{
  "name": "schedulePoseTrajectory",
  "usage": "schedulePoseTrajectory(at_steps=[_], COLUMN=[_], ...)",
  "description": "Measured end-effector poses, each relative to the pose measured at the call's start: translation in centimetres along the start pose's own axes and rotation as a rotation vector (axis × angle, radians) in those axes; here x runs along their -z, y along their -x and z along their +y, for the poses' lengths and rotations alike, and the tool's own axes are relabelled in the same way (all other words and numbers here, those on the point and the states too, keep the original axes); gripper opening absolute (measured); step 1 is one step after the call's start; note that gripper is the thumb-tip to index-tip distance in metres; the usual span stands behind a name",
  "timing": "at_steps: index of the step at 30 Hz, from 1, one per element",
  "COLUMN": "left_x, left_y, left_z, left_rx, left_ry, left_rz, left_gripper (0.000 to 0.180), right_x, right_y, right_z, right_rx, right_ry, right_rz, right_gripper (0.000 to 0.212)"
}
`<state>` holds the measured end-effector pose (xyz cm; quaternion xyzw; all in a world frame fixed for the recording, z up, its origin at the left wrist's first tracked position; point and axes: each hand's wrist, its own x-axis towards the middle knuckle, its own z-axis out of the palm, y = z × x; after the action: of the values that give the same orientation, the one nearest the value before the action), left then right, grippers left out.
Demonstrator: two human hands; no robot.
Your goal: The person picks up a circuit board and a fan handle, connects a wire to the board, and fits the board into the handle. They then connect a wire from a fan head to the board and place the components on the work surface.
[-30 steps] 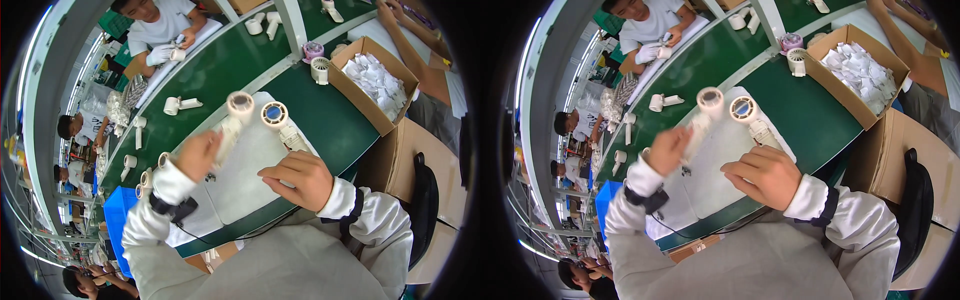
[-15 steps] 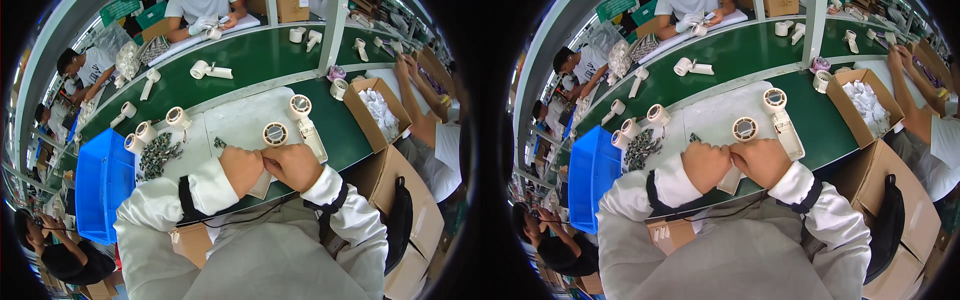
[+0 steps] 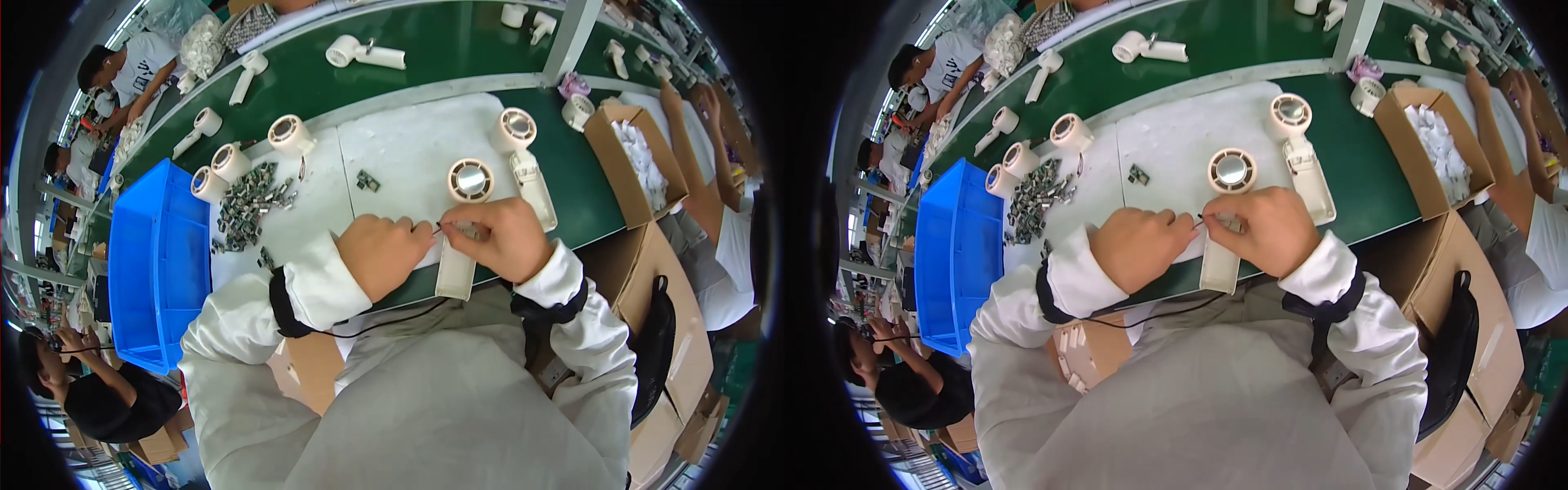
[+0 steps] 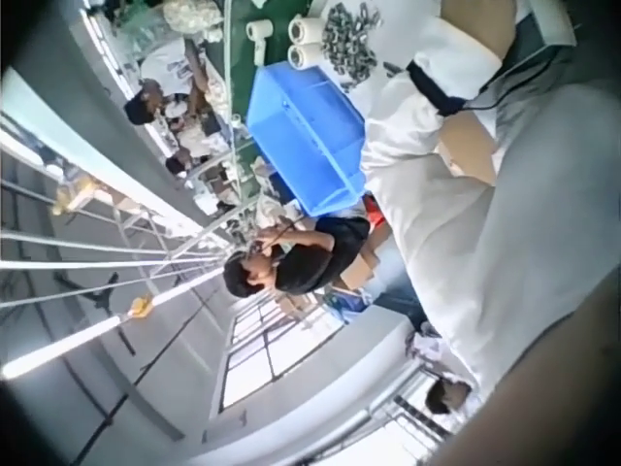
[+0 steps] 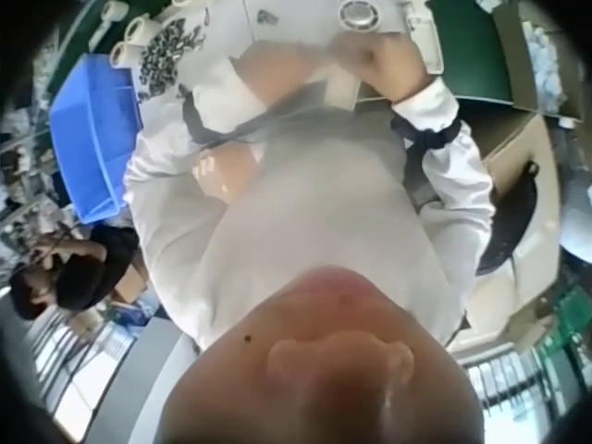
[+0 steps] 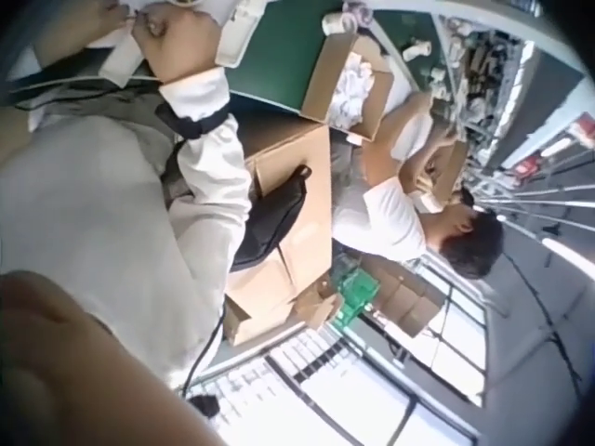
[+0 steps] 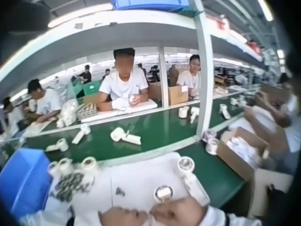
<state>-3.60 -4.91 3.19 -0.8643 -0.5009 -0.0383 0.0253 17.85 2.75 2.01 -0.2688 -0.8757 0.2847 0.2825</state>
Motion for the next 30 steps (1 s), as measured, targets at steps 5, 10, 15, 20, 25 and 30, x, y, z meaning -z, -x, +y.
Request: schedulePoseTrajectory(at_steps=[5, 10, 15, 20, 25, 30], left_x=[2.0, 3.6, 1.3, 1.5, 2.8, 2.3], left_y=[-0.2, -0.4, 0.0, -0.7, -0.9, -2.2], left_z=[-1.3, -5.2, -7.3, -7.5, -3.8, -1.6], left_rx=[0.014, 0.181, 0.079, 0.137, 0.293, 0.421], left_ry=[0.13, 0.125, 0.174, 0.238, 0.455, 1.196], left_rz=[-0.032, 0.112, 0.062, 0.022, 0.042, 0.078], left_gripper=[0.021, 0.02, 0.024, 0.02, 0.018, 0.022], right_x=[-0.3, -0.6, 0.1, 0.4, 0.8, 1.6], right_y=[0.0, 0.2, 0.4, 0.3, 0.3, 0.1], right_z=[0.3, 0.9, 0.6, 1.0, 1.2, 1.4], right_rx=[0.013, 0.059, -0.076, -0.101, -0.127, -0.178], right_ry=[0.007, 0.02, -0.082, -0.108, -0.165, -0.23], right_rz=[0.045, 0.096, 0.037, 0.019, 0.015, -0.001], right_gripper=[0.016, 0.015, 0.016, 0.016, 0.015, 0.015])
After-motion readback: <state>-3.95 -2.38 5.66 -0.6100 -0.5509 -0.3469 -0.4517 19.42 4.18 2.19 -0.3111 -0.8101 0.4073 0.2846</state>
